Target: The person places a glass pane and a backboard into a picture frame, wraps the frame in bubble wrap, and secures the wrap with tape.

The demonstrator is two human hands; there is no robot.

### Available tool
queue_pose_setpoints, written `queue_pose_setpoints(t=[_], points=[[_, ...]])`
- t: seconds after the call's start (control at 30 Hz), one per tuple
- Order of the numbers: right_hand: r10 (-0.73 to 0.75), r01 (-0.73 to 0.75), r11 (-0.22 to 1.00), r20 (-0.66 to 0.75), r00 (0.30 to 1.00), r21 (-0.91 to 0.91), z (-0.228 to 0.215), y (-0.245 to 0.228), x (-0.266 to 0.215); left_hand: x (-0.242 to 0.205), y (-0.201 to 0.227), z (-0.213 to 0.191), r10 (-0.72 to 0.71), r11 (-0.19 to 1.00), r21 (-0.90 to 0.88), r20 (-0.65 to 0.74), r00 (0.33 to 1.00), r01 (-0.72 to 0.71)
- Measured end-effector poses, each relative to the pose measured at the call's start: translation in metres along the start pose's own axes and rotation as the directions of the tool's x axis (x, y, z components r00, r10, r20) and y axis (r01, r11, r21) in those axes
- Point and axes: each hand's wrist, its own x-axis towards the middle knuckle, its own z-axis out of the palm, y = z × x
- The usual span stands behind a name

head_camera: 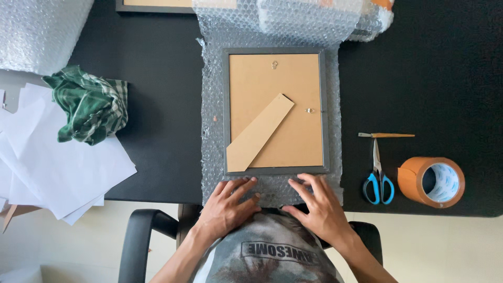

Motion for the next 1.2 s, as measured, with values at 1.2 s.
queue_pose_setpoints(t=[1.2], points=[[-0.046, 0.044, 0.999, 0.106, 0.993, 0.023, -0.038, 0.012, -0.018, 0.023, -0.006, -0.059, 0.027, 0.988, -0.152, 0.121, 0.992, -0.008]])
